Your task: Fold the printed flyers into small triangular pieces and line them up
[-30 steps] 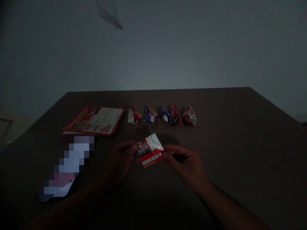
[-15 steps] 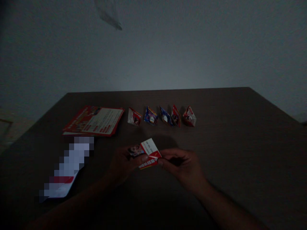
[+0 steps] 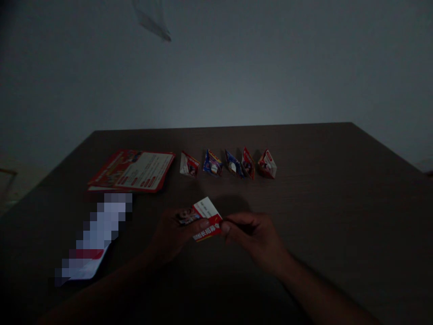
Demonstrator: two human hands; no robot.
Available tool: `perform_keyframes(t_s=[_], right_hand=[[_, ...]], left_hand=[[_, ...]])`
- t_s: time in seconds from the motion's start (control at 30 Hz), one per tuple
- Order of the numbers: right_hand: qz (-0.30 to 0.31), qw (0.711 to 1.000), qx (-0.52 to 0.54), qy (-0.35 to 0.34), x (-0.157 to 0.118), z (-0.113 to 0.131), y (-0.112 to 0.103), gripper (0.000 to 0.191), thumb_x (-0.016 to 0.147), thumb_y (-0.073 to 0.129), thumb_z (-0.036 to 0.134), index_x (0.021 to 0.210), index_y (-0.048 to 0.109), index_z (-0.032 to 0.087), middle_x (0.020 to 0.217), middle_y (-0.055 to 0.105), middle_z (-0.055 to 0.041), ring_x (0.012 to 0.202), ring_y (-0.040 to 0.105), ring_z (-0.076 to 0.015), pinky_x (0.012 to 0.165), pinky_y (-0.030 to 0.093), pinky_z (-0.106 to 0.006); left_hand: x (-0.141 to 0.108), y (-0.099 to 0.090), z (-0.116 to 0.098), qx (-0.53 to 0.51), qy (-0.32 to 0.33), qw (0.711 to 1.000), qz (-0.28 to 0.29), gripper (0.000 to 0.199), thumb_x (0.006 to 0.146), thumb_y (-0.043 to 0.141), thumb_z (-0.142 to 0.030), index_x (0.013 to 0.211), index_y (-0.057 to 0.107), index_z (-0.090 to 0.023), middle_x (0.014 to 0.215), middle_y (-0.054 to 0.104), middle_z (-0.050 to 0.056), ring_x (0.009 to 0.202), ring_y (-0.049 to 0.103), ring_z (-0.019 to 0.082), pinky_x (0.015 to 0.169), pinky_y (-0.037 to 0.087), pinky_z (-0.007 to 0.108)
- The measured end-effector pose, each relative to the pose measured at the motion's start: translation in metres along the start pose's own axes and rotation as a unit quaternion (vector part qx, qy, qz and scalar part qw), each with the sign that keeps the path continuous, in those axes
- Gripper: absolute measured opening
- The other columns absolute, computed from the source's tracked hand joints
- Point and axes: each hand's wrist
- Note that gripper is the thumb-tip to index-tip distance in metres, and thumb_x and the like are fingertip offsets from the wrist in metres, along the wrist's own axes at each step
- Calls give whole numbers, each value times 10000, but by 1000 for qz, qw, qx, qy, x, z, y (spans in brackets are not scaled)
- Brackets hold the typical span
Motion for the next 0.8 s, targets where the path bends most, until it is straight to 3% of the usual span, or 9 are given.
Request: perform_keyframes(t_s=[0.17, 0.53, 0.8], right_hand=[[8, 1000, 4, 7, 0, -3, 1, 214, 786, 663, 344, 691, 746, 171, 604, 715, -33, 487, 618, -118, 475, 504, -214], [-6, 999, -19, -31, -2, -2, 2, 183, 772, 682, 328, 709, 746, 168, 570, 698, -26, 463, 612, -119, 452, 516, -211], [-2, 992, -98, -81, -3, -4, 1, 250, 839, 598, 327, 684, 715, 169, 549, 685, -22, 466, 612, -119, 454, 484, -205]], left_hand=[[1, -1, 1, -9, -7, 1000, 13, 183, 682, 745, -301, 803, 763, -165, 746, 747, 25, 640, 671, 180, 577, 501, 233], [1, 0, -1, -17, -16, 1000, 3, 146, 610, 792, -287, 631, 734, -154, 627, 715, 3, 587, 649, 170, 543, 484, 226], [1, 1, 1, -15, -22, 1000, 5, 183, 654, 761, -296, 773, 761, -157, 729, 745, 21, 631, 671, 188, 566, 499, 238]])
Point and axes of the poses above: each hand's wrist, its own x-axis towards the middle knuckle, its own y-axis out of the palm, z = x × y
